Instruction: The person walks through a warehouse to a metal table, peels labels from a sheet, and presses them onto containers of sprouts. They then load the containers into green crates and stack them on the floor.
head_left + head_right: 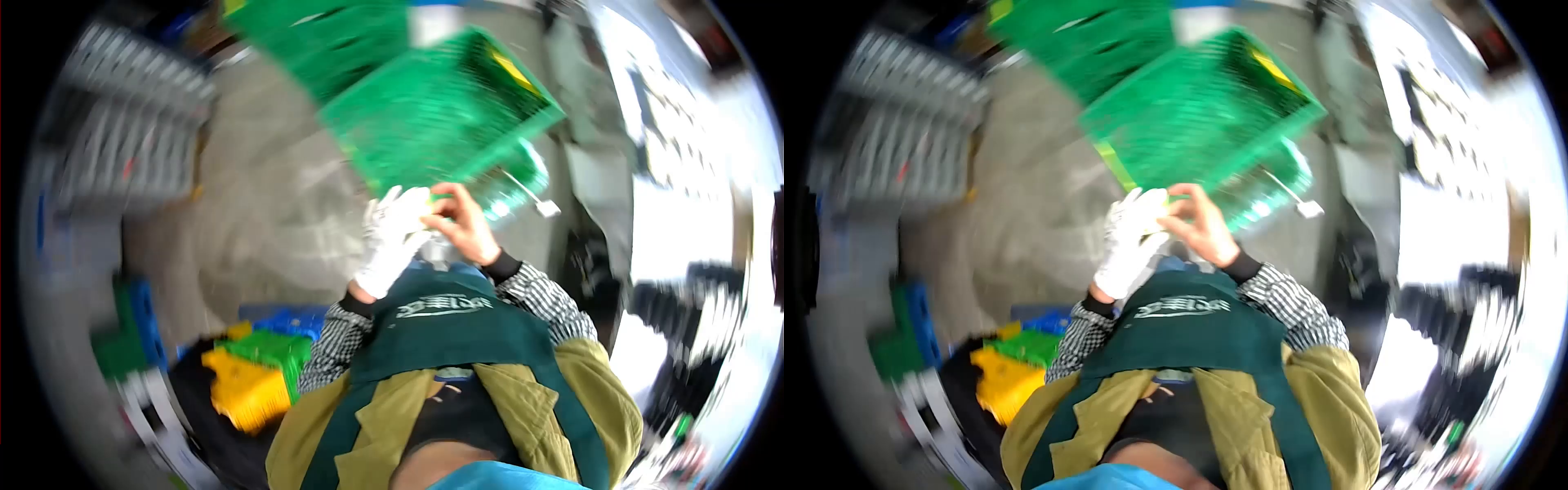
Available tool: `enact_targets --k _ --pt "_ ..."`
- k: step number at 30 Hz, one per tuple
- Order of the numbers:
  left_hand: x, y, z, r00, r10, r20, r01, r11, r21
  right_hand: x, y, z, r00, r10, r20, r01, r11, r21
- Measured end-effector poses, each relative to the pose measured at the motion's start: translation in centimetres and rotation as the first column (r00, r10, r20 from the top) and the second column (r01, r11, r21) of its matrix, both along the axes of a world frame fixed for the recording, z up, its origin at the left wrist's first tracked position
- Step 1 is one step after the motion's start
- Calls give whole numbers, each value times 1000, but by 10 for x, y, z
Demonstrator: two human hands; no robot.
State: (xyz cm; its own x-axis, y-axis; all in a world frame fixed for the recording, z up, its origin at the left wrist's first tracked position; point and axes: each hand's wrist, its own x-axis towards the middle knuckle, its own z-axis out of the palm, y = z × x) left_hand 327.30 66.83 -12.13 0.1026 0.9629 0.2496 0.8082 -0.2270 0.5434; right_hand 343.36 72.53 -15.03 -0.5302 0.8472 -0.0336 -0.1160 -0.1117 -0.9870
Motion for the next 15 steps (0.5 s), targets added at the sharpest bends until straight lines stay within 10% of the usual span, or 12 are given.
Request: enact_targets --k 3,7,13,15 --pt "47 -3 -46 958 -179 226 225 954 -200 70 -30 4 980 -126 155 110 988 112" --pt "132 -7 -65 894 -441 81 446 861 -243 165 -70 -15 771 -403 493 153 869 471" --pt "211 -32 -112 552 -824 -130 758 561 -333 251 -135 -60 758 -412 506 231 895 382" --pt "229 -32 -96 725 -671 154 656 606 -451 273 -150 -86 704 -449 550 346 894 286"
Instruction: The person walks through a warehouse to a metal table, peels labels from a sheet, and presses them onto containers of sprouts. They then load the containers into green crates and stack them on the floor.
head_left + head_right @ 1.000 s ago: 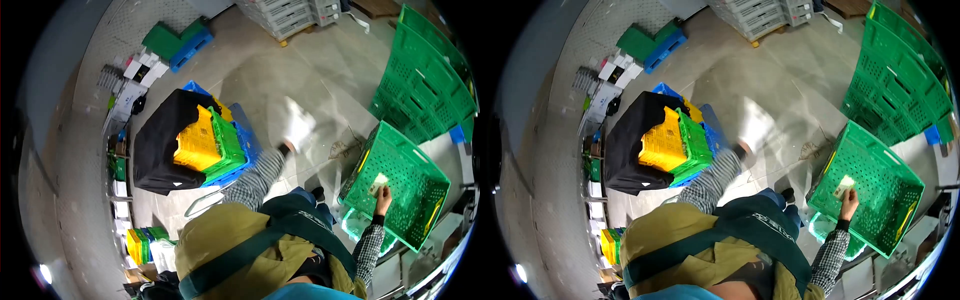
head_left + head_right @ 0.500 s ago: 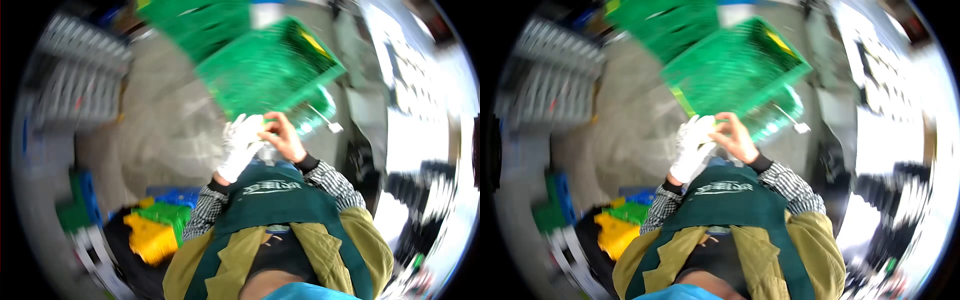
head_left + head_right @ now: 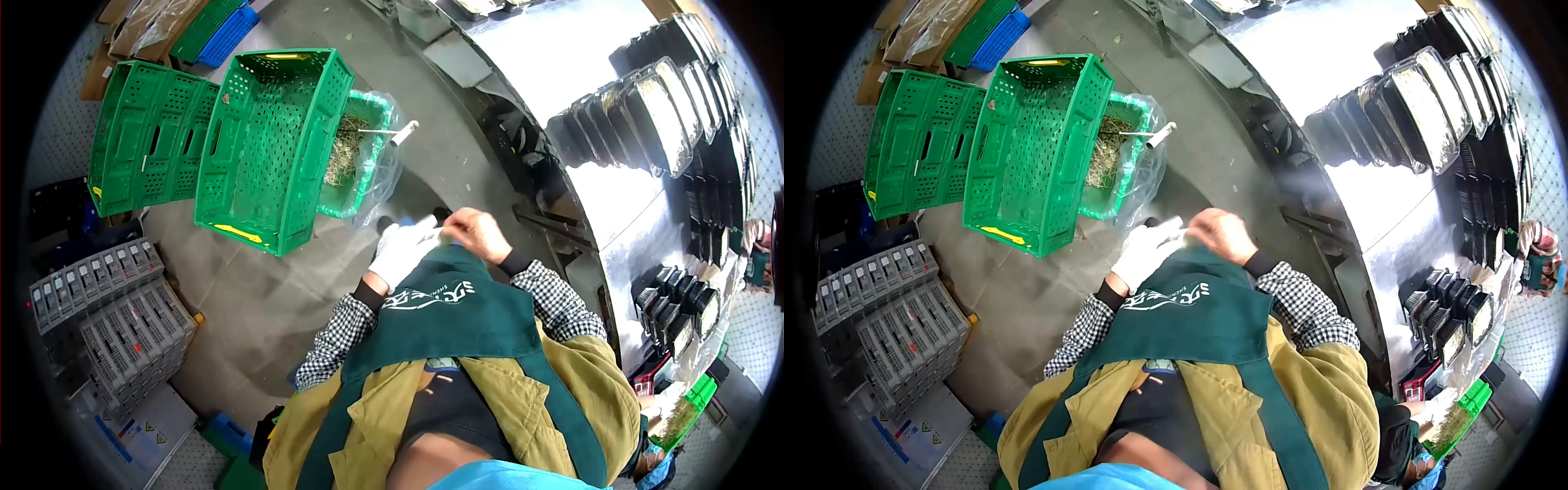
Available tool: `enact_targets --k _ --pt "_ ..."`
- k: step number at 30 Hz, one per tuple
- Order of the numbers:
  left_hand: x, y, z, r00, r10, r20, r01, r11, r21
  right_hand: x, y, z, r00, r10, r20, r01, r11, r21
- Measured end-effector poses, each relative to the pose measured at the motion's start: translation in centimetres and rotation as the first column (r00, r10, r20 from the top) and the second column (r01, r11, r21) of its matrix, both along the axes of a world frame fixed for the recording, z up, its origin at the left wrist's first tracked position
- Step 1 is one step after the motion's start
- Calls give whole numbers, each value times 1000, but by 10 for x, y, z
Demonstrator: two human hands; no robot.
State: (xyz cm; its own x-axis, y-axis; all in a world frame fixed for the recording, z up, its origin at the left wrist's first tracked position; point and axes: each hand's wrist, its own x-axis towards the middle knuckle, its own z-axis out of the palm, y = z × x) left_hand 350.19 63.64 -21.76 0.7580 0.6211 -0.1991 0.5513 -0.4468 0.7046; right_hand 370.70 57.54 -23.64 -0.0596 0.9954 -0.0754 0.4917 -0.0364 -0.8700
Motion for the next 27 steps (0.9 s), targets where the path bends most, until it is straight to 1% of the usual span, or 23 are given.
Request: enact_targets --k 2,3,4,5,6,7,8,9,10,11,12,13,14,15,18,20,21,22,23,24,25,26,27 --pt "3 14 28 985 174 -15 -175 984 -45 33 -8 -55 966 -230 114 243 963 -118" --pt "-2 19 21 975 218 31 -220 974 54 47 -16 -90 921 -316 228 362 910 -201" --pt "-8 26 18 955 295 25 -296 955 23 69 -19 -122 844 -405 351 503 826 -256" --pt "-17 34 11 947 322 3 -322 945 63 82 -18 -142 791 -438 427 567 787 -243" --pt "-25 42 7 931 366 5 -365 930 40 91 -9 -171 751 -472 461 626 731 -272" --pt "-33 49 3 911 411 9 -411 911 -16 91 10 -165 716 -521 464 669 701 -245" --pt "-42 57 -6 887 460 -48 -462 884 -64 89 34 -118 770 -574 279 637 718 -282" --pt "-47 63 -16 889 456 -27 -457 889 -25 81 57 -122 724 -687 58 689 717 -104" --pt "-44 66 -10 889 456 -28 -457 889 -37 77 81 -101 767 -641 -40 641 761 99" --pt "-38 69 -4 893 450 -13 -450 889 -81 72 108 -97 777 -623 -95 627 751 207" --pt "-33 72 3 895 445 -3 -442 888 -124 65 126 -79 780 -596 -188 624 722 300" --pt "-26 75 8 905 426 0 -423 897 -126 65 141 -59 844 -515 -153 535 783 318" --pt "-20 79 11 912 410 0 -407 904 -129 62 145 -40 853 -480 -206 522 785 334" --pt "-17 84 8 918 396 -5 -393 908 -146 63 146 -30 864 -474 -170 502 793 346" --pt "-13 101 -12 930 367 -10 -363 913 -185 71 125 -29 888 -452 -82 445 804 395" --pt "-6 110 -5 943 327 -64 -333 936 -111 84 87 -36 884 -468 2 441 834 332" --pt "-2 112 -4 944 325 -49 -329 937 -121 95 66 -46 880 -472 45 454 866 209" --pt "3 118 -6 948 318 -32 -319 939 -126 107 41 -58 877 -476 66 474 879 45" --pt "10 124 -10 950 307 -53 -311 945 -97 122 14 -80 852 -501 150 505 863 16" --pt "16 132 -15 961 268 -75 -270 962 -29 138 -11 -99 790 -568 233 578 815 27" --pt "24 144 -28 973 229 -25 -228 973 41 151 -34 -114 696 -707 126 718 690 -88" --pt "30 150 -36 981 194 7 -194 976 101 167 -52 -111 630 -766 128 775 630 -47" --pt "42 152 -22 976 219 -10 -218 976 12 186 -69 -122 522 -834 177 843 537 43"
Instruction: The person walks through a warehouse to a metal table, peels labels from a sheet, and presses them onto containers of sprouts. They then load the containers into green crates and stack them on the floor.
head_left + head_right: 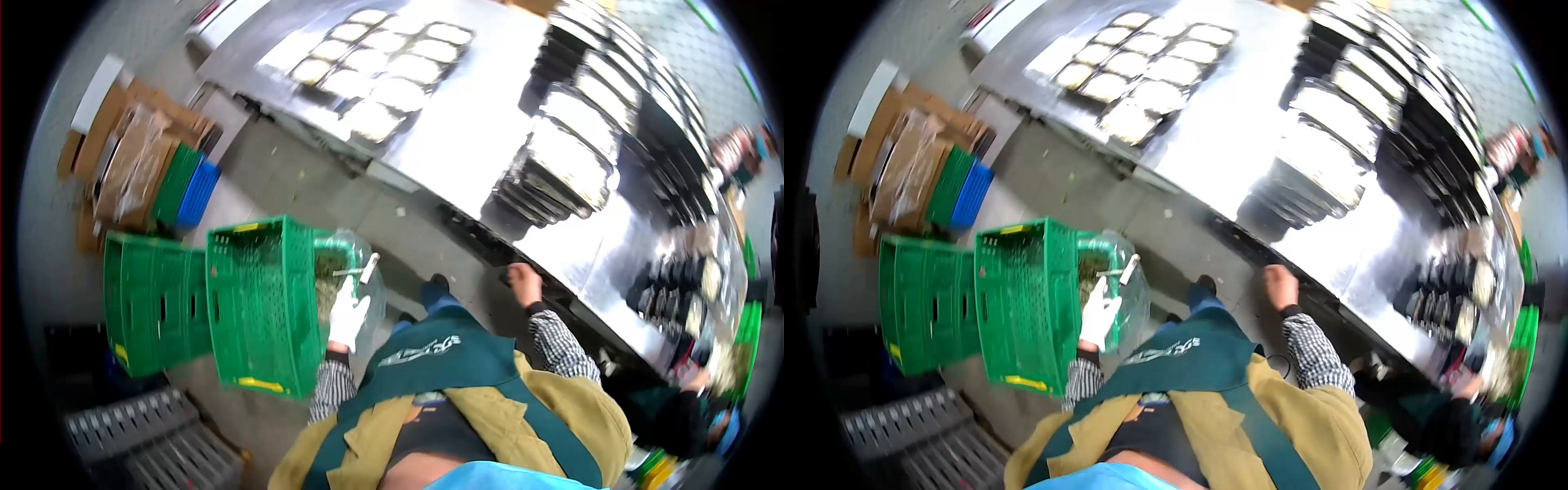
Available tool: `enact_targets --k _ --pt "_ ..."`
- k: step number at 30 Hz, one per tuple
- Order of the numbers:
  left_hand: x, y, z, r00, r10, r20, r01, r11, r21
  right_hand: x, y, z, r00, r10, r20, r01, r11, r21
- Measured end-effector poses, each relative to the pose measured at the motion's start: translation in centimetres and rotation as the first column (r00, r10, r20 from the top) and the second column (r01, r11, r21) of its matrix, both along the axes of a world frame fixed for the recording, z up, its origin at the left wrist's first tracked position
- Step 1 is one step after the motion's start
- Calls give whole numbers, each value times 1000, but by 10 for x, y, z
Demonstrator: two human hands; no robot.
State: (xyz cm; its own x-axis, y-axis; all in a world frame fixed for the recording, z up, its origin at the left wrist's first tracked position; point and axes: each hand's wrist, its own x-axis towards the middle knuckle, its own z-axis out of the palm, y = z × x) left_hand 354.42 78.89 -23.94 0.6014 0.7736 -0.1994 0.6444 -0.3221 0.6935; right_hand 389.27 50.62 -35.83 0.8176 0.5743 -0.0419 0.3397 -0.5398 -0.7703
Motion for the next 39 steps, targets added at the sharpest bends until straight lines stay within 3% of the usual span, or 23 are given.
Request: enact_targets --k 1,2,3,5,7,9,11,15,21,25,27,30,31,33,39 --pt "17 7 15 999 40 4 -39 995 -87 19 -9 10 977 -5 213 22 997 -75" --pt "24 12 10 998 61 -26 -62 997 -47 36 -15 21 987 -45 152 73 980 -184" --pt "25 14 0 995 80 -66 -81 997 -11 52 -18 17 983 -102 156 113 992 -62" --pt "28 18 -11 983 158 -92 -162 986 -40 73 -19 15 959 -134 249 163 981 -101" --pt "19 20 -24 974 213 -82 -217 975 -40 86 -15 10 973 -107 205 133 984 -119" --pt "14 18 -11 927 325 -187 -352 926 -139 94 -9 4 974 -42 222 98 964 -247" --pt "-2 16 -27 896 356 -266 -380 924 -43 101 -3 -2 966 -37 254 122 936 -330" --pt "-20 15 -45 834 410 -370 -468 880 -79 101 2 2 960 -16 279 126 916 -380" --pt "-8 20 -55 805 499 -321 -560 817 -135 105 0 -5 953 7 302 130 893 -431" --pt "-19 38 -50 754 544 -370 -613 784 -98 105 -3 -6 966 60 252 52 908 -416" --pt "-39 49 -73 719 588 -370 -593 797 115 103 -2 -5 952 94 292 51 890 -454" --pt "-55 70 -76 615 675 -408 -674 718 173 86 8 11 988 129 81 -81 896 -437" --pt "-61 79 -78 571 701 -427 -701 687 191 80 12 8 986 159 47 -109 837 -536" --pt "-71 102 -81 507 746 -432 -742 633 221 57 33 10 985 173 -21 -167 903 -396" --pt "-94 183 -74 449 810 -376 -776 563 285 8 198 80 873 406 -272 -467 857 -220"
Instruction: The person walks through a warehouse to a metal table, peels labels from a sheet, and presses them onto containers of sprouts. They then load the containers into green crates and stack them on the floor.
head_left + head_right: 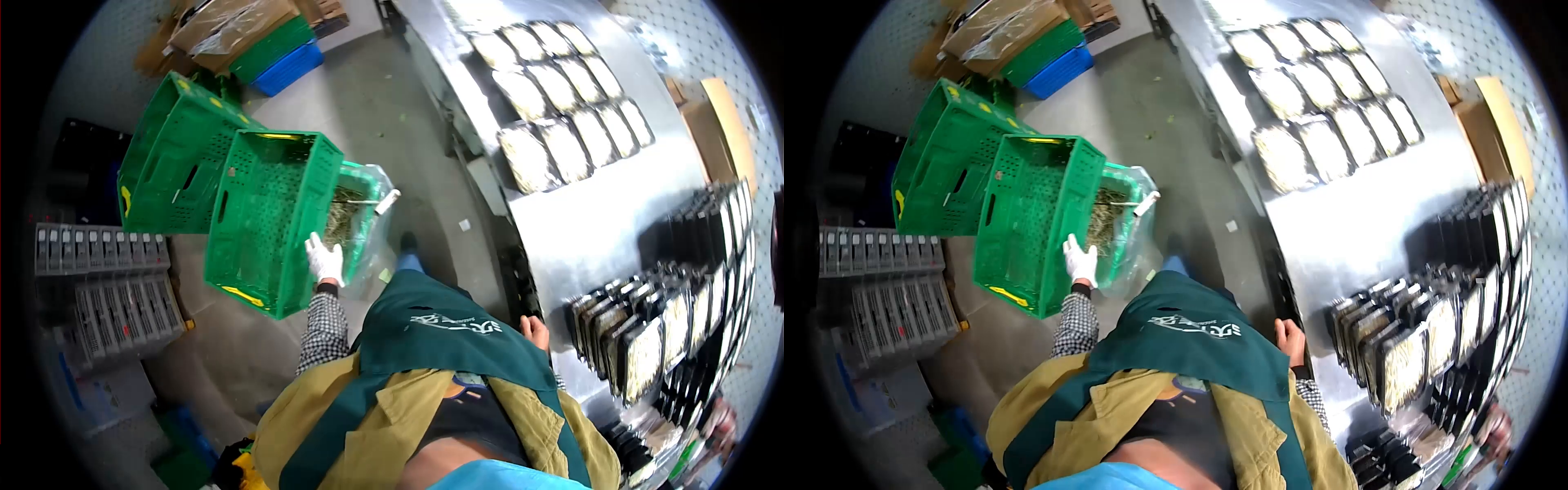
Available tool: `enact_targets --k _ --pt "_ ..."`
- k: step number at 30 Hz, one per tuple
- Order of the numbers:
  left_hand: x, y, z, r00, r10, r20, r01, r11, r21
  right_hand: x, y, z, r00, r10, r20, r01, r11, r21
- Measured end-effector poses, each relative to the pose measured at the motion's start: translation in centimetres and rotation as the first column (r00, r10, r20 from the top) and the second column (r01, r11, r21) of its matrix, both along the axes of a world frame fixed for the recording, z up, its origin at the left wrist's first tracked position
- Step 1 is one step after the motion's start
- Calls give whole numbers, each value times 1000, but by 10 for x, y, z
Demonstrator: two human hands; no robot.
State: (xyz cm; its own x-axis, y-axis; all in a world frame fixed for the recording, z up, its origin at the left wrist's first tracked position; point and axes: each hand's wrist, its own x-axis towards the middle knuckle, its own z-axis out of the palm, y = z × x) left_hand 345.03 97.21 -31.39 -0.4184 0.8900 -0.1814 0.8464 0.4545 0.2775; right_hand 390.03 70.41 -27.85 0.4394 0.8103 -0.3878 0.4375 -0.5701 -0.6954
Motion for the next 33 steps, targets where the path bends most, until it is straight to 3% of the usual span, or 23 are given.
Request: enact_targets --k 1,3,4,5,6,7,9,10,11,12,13,14,15,16,17,20,23,25,27,28,31,32,33 --pt "-6 15 -10 1000 -29 -7 29 999 29 -5 30 3 995 47 88 -49 999 19" --pt "-19 45 -27 993 -121 16 118 987 109 -18 82 -12 995 85 49 -89 991 100" --pt "-22 62 -27 983 -169 76 143 952 271 -30 116 -8 986 140 93 -146 988 56" --pt "-14 75 -5 917 -137 374 18 953 304 -42 148 -6 981 183 67 -192 966 171" --pt "-7 87 14 956 -205 211 123 929 348 -50 178 -13 974 224 -20 -219 967 131" --pt "1 101 51 953 -210 220 154 957 247 -56 208 -23 948 316 -31 -309 940 143" --pt "12 112 58 905 -328 271 208 897 389 -80 269 -30 893 436 114 -451 863 230" --pt "18 113 68 882 -380 278 235 867 439 -94 297 -28 898 437 45 -436 872 224" --pt "22 123 37 799 -391 456 237 903 359 -105 324 -29 874 485 32 -477 843 249" --pt "19 123 37 802 -465 373 354 875 331 -115 348 -29 854 520 21 -506 819 271" --pt "21 122 29 790 -612 35 590 775 224 -128 370 -24 840 542 29 -525 798 296" --pt "25 123 15 535 -720 -442 794 608 -28 -142 389 -20 818 563 116 -560 734 384" --pt "26 128 2 383 -713 -587 814 561 -150 -152 405 -22 815 566 122 -562 723 401" --pt "24 127 -5 784 -612 -106 621 770 148 -161 419 -12 813 568 128 -564 715 412" --pt "21 126 -12 807 -392 442 212 890 403 -169 431 -2 804 552 221 -593 723 353" --pt "-10 135 35 868 -328 373 274 943 190 -176 464 -2 785 531 318 -619 683 387" --pt "-12 150 46 898 -178 402 59 955 292 -171 485 6 758 541 365 -652 644 399" --pt "-4 168 23 935 -131 330 -15 914 406 -154 499 4 773 587 240 -625 641 446" --pt "5 184 21 941 -132 312 2 923 385 -131 511 3 810 575 118 -550 675 491" --pt "11 195 24 941 -135 311 17 935 355 -118 517 4 814 551 184 -550 631 547" --pt "37 234 28 923 -210 321 115 950 291 -82 513 30 839 359 410 -520 749 410" --pt "48 248 30 912 -250 326 165 949 267 -68 511 32 857 315 408 -455 834 312" --pt "61 261 33 896 -292 334 217 945 244 -51 509 23 921 306 241 -382 832 402"
